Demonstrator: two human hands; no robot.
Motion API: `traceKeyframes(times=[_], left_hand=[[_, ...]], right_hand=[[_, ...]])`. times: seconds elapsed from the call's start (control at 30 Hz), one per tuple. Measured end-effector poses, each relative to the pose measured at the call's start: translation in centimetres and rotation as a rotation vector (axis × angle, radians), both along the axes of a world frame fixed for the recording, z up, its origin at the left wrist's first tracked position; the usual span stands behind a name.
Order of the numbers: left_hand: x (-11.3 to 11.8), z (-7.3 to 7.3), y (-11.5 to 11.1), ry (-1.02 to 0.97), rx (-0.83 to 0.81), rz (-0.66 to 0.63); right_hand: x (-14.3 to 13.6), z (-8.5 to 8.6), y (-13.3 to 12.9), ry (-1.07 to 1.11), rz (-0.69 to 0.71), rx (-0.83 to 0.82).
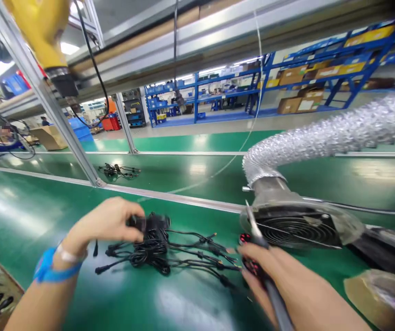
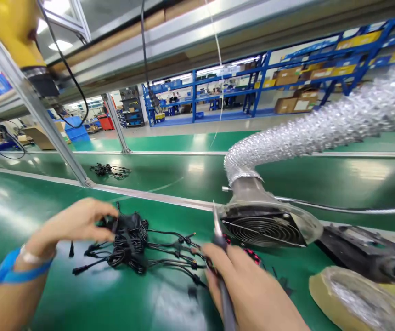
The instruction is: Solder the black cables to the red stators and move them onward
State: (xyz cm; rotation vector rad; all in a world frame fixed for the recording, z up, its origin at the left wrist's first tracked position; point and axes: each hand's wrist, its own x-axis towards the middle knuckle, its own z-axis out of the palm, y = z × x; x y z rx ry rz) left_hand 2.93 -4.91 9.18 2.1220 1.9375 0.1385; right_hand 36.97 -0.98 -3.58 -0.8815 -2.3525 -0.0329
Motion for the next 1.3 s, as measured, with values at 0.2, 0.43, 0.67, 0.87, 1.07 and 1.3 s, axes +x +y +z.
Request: traceKeyframes(times=[0.2,0.43,0.67,0.87,1.07,1.3], left_hand=[[-3.2,-0.5,13.1,-0.040,0.405,0.370],[-3.2,-9.9,5.7,-0.056,0.469,0.432],[-5.6,-12.6,0.7,-0.017,0.576,0.637],[-6.4,-11.7,1.4,0.066,0.520,0.672],[-6.6,-10.9,0.9,-0.117,0.521,0.665],[-2.9,-10.6,0.4,-0.383,0.476,0.558]], right_hand=[[-14.0,9.0,14.0,-0.105,-0.328,-0.196],[-19.1,2.4,24.6,-0.077,-0.594,-0.403],[-17.9,0.2,28.4,-0.150,-0.768,-0.388],[-19.2,4.5,26.6,-0.276,-0.681,-0.347],[-18.4,10.5,20.5,-0.390,-0.464,-0.289],[-5.9,7.9,6.4,-0.363,-0.083,-0.122]])
